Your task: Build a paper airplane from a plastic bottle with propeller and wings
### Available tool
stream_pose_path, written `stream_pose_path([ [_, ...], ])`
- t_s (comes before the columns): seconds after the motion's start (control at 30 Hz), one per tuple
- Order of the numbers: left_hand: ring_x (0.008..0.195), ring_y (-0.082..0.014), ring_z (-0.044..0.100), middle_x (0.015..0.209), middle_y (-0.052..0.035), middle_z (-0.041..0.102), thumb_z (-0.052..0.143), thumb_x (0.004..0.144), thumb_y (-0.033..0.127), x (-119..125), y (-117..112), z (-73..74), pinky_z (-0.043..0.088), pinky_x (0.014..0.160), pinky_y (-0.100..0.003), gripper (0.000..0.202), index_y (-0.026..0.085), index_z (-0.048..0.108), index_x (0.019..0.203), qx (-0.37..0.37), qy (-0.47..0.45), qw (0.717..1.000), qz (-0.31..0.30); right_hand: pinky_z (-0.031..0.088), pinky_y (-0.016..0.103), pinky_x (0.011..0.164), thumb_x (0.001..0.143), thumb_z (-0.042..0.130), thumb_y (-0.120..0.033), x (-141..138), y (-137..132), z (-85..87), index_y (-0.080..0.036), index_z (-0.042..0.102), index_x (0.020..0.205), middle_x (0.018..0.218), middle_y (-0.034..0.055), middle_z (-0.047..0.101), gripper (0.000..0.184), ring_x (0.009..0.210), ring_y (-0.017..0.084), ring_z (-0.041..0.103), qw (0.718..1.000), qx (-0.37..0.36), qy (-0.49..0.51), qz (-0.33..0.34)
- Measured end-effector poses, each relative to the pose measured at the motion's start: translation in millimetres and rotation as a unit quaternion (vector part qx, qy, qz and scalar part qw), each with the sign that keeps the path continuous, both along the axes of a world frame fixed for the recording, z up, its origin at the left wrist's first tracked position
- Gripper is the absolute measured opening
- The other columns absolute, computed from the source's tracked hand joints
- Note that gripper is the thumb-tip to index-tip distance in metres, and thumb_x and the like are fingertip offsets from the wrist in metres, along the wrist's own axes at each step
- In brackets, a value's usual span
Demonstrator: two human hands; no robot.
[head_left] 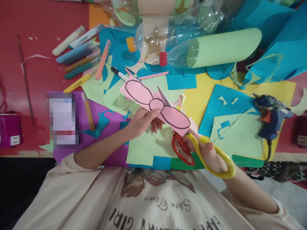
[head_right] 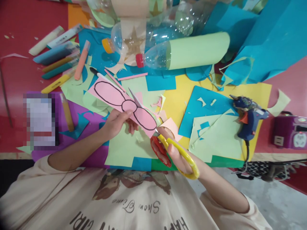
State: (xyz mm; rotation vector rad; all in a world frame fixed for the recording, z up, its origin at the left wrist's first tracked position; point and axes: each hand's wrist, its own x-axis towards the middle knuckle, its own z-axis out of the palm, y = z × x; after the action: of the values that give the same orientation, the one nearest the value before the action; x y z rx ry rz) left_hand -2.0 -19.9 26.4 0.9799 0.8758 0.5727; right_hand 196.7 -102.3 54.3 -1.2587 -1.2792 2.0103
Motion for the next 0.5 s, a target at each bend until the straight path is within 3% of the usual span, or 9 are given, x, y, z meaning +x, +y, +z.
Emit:
stream_pose_path([
  [0.23,0.039,-0.0100,0.056,0.052,-0.0078,0.066,0.062,0.077,0.058,-0.7,0.9,0.4,0.046,0.040,-0.020,0.052,0.010,0.064,0.055,0.003,0.000,1.000,-0.005,0.026,0.026,0.037,0.073,0.040,-0.085,-2.3,0.2,1.5,-0.027,0.039,0.083,0.047,-0.0092,0.035,0.059,0.037,0.009,0.027,0.994,-0.022,0.103,-0.042],
  [0.5,0.038,-0.0102,0.056,0.052,-0.0077,0.066,0.063,0.078,0.054,-0.6,1.5,1.1,0.046,0.039,-0.020,0.050,0.010,0.064,0.054,-0.005,-0.009,1.000,-0.001,0.022,0.024,0.033,0.072,0.040,-0.086,-1.4,-1.9,-3.8,-0.022,0.049,0.093,0.046,-0.0096,0.036,0.068,0.033,0.007,0.025,0.994,0.002,0.097,-0.054],
])
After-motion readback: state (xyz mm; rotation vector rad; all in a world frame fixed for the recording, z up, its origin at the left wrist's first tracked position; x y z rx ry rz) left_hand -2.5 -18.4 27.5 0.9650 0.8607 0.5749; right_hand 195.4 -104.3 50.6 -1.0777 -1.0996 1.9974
